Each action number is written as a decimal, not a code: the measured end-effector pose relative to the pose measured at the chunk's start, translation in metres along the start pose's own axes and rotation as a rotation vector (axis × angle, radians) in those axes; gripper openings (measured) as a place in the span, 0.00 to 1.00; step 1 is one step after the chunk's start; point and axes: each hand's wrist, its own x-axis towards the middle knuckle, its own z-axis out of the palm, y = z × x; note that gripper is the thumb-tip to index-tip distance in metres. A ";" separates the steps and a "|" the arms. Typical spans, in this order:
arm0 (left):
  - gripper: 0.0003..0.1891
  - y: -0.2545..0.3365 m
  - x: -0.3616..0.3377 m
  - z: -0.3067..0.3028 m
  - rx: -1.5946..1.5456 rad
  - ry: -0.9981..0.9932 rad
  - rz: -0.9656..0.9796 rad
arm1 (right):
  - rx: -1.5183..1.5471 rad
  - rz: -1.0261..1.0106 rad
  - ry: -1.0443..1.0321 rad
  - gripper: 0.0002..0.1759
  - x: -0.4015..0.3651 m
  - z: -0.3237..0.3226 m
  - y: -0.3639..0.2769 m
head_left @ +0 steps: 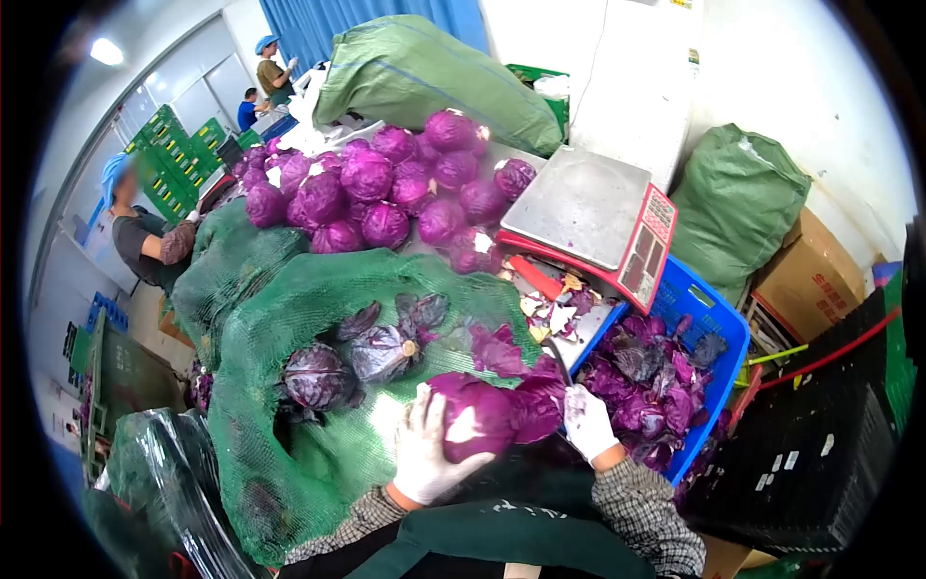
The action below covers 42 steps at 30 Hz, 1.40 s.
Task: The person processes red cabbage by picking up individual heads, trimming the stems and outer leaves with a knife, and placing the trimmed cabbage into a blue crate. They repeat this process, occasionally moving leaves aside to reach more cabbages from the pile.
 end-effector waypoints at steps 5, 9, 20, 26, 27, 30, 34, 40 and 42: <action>0.59 -0.073 -0.034 0.002 -0.883 -0.030 -0.243 | -0.056 -0.178 0.052 0.07 -0.007 -0.003 0.002; 0.54 -0.082 -0.030 0.000 -1.251 -0.051 -0.380 | -0.086 -0.224 0.128 0.07 -0.001 -0.013 0.008; 0.40 -0.085 0.008 0.015 -1.022 0.099 -0.395 | -0.166 0.212 0.549 0.19 -0.004 -0.156 0.086; 0.49 -0.004 0.069 0.022 -0.203 -0.067 -0.028 | 0.112 -0.169 0.286 0.17 0.007 -0.070 0.001; 0.49 0.008 0.075 0.023 -0.118 -0.090 -0.005 | 0.225 -0.049 0.170 0.17 0.005 -0.055 0.006; 0.51 0.023 0.080 0.024 -0.014 -0.094 0.094 | 0.209 -0.071 0.094 0.19 0.007 -0.006 -0.010; 0.53 0.023 0.078 0.021 0.011 -0.089 0.093 | 0.035 -0.128 0.019 0.20 0.011 -0.010 -0.054; 0.54 0.026 0.078 0.026 0.001 -0.008 0.137 | -0.081 -0.199 -0.054 0.21 0.024 -0.017 -0.088; 0.53 0.023 0.076 0.030 0.001 0.002 0.139 | -0.085 -0.187 -0.089 0.21 0.027 -0.018 -0.090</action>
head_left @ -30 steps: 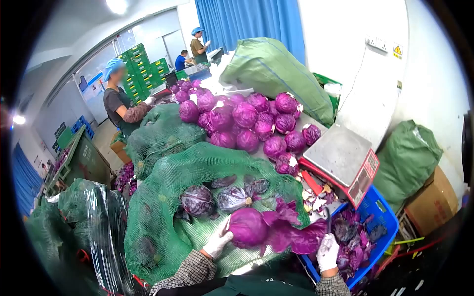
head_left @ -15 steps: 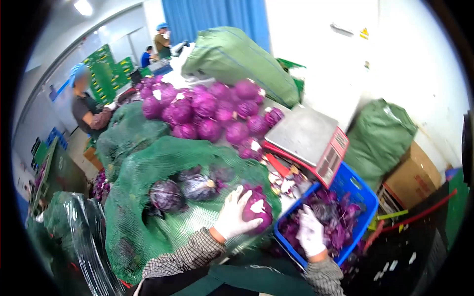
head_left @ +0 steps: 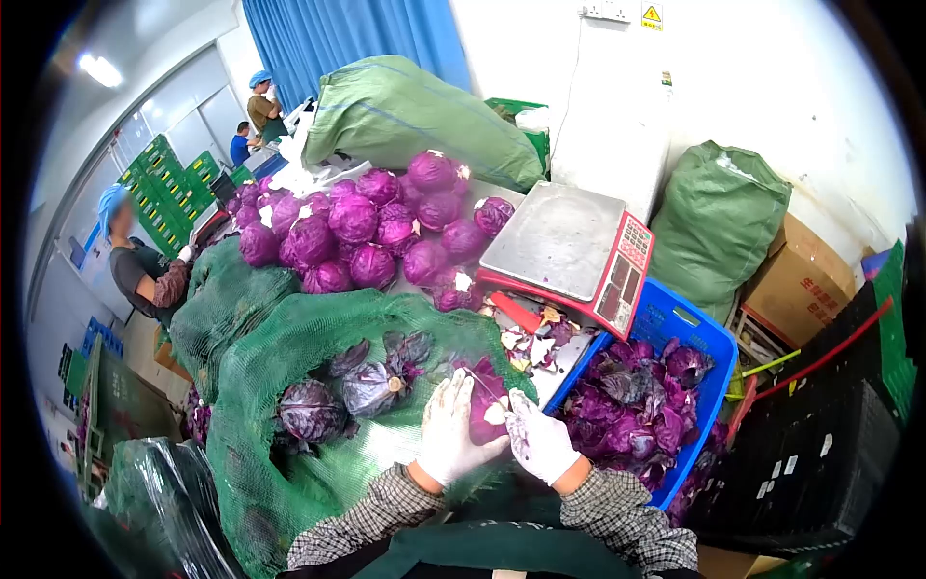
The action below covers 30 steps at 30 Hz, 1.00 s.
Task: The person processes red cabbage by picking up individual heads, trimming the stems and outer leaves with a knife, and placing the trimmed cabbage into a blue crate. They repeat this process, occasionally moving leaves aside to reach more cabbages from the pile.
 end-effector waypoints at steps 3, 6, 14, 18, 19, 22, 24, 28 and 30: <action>0.51 0.000 0.004 0.002 0.004 0.014 0.009 | -0.110 0.014 -0.044 0.18 0.008 0.001 0.000; 0.48 0.009 0.009 0.004 0.062 0.066 0.044 | -0.186 -0.103 0.003 0.12 0.018 0.014 0.020; 0.50 0.021 -0.025 -0.002 0.010 0.041 0.135 | -0.303 -0.058 -0.040 0.11 0.046 0.017 0.118; 0.56 -0.045 -0.073 0.004 -0.350 0.135 0.107 | 0.111 0.114 0.000 0.14 0.011 0.034 0.129; 0.58 -0.063 -0.084 -0.003 -0.351 0.034 0.026 | 0.025 0.088 -0.024 0.14 0.006 0.017 0.105; 0.60 -0.076 -0.090 -0.024 -0.801 -0.162 -0.277 | 0.106 0.083 0.102 0.12 -0.010 0.024 0.078; 0.62 -0.067 -0.084 -0.027 -0.712 -0.042 -0.256 | 0.225 0.094 0.183 0.11 -0.010 -0.003 0.038; 0.68 -0.035 -0.061 -0.032 -0.246 -0.112 -0.111 | 0.140 0.030 0.187 0.10 -0.016 -0.003 0.050; 0.68 -0.047 -0.068 -0.028 -0.305 -0.093 -0.075 | -0.066 0.097 0.244 0.11 -0.023 -0.011 0.082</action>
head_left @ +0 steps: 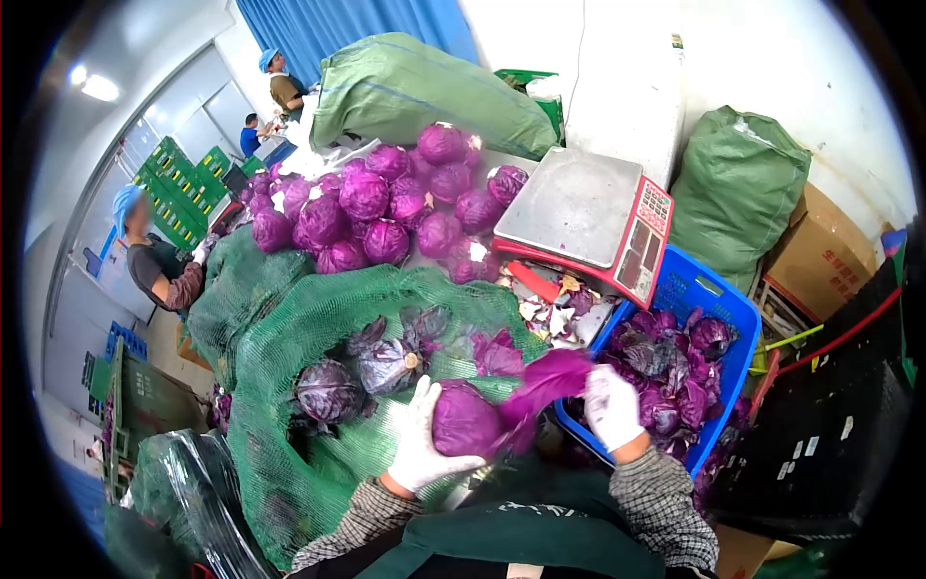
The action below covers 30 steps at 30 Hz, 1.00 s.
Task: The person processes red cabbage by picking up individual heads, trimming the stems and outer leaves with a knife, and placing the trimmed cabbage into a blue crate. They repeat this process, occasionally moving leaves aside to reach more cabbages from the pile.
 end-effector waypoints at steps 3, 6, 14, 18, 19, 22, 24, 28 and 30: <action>0.68 -0.031 -0.012 -0.001 -0.265 0.015 -0.104 | 0.517 0.380 0.147 0.14 -0.029 -0.008 0.131; 0.68 -0.026 -0.007 -0.004 -0.228 -0.002 -0.102 | -0.358 0.527 0.061 0.23 -0.022 -0.054 0.082; 0.67 -0.017 -0.004 -0.008 -0.120 -0.110 0.145 | 0.919 0.244 -0.562 0.24 0.007 0.034 -0.075; 0.65 -0.010 0.000 -0.013 -0.063 -0.126 0.159 | 0.826 0.180 -0.699 0.29 0.010 0.055 -0.079; 0.64 -0.008 0.002 -0.014 -0.043 -0.150 0.168 | 0.876 0.306 -0.737 0.29 0.013 0.043 -0.084; 0.61 -0.001 0.013 -0.017 -0.012 -0.222 0.190 | 0.896 0.355 -0.773 0.28 0.014 0.032 -0.074; 0.62 0.001 0.020 -0.017 0.001 -0.256 0.241 | 0.939 0.430 -0.798 0.28 0.014 0.019 -0.076; 0.63 0.001 0.032 -0.021 0.007 -0.333 0.328 | 1.216 0.607 -0.682 0.18 -0.010 0.039 -0.051; 0.65 -0.002 0.036 -0.027 0.031 -0.329 0.331 | 0.770 0.335 -0.611 0.14 -0.020 0.051 -0.048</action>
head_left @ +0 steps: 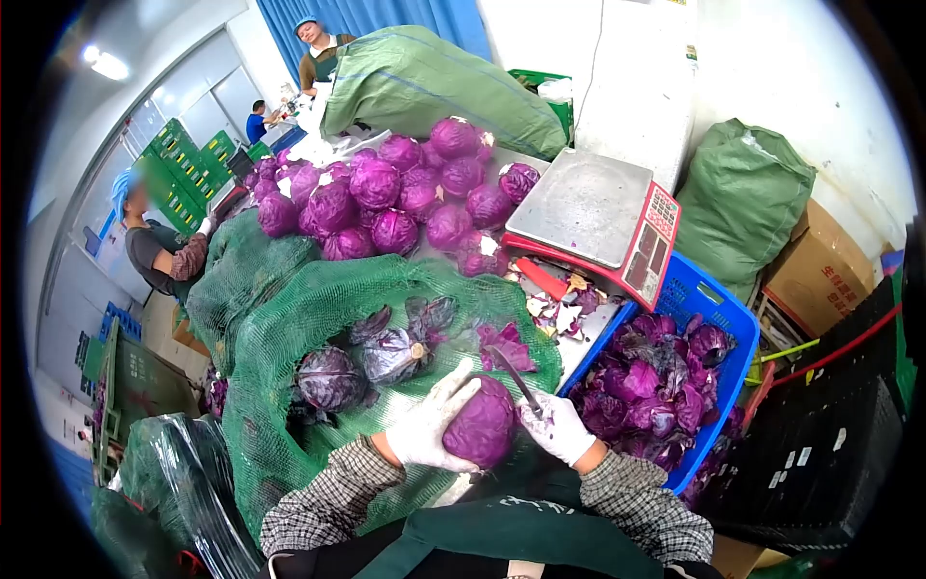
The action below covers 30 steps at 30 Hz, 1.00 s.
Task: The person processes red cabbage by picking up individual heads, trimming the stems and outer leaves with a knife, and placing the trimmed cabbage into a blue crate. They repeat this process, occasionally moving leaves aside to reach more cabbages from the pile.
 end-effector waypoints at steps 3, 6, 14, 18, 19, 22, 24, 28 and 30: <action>0.68 -0.005 -0.008 -0.020 0.070 0.007 -0.128 | 0.280 0.029 0.069 0.09 -0.007 0.014 -0.013; 0.66 -0.014 -0.033 -0.014 -0.100 0.054 -0.294 | 0.338 0.068 0.044 0.07 -0.009 0.025 -0.025; 0.56 -0.024 -0.004 0.008 -0.422 0.342 -0.552 | -0.198 -0.234 0.393 0.09 0.008 -0.008 0.006; 0.51 -0.057 -0.008 0.012 -0.259 0.307 -0.498 | 0.273 -0.254 0.588 0.06 0.004 -0.075 0.013; 0.50 -0.055 -0.008 0.011 -0.270 0.302 -0.505 | 0.236 -0.282 0.641 0.04 0.002 -0.082 0.008; 0.50 -0.051 -0.004 0.011 -0.266 0.291 -0.522 | -0.600 -0.586 0.581 0.14 0.003 -0.047 -0.044; 0.50 -0.044 -0.004 0.008 -0.227 0.287 -0.521 | -0.612 -0.503 0.344 0.20 0.011 -0.016 -0.048; 0.50 -0.035 -0.006 0.007 -0.180 0.290 -0.485 | -0.626 -0.522 0.209 0.29 0.034 0.017 -0.030; 0.51 -0.034 -0.007 0.009 -0.233 0.298 -0.489 | -0.692 -0.595 0.167 0.30 0.042 0.010 -0.026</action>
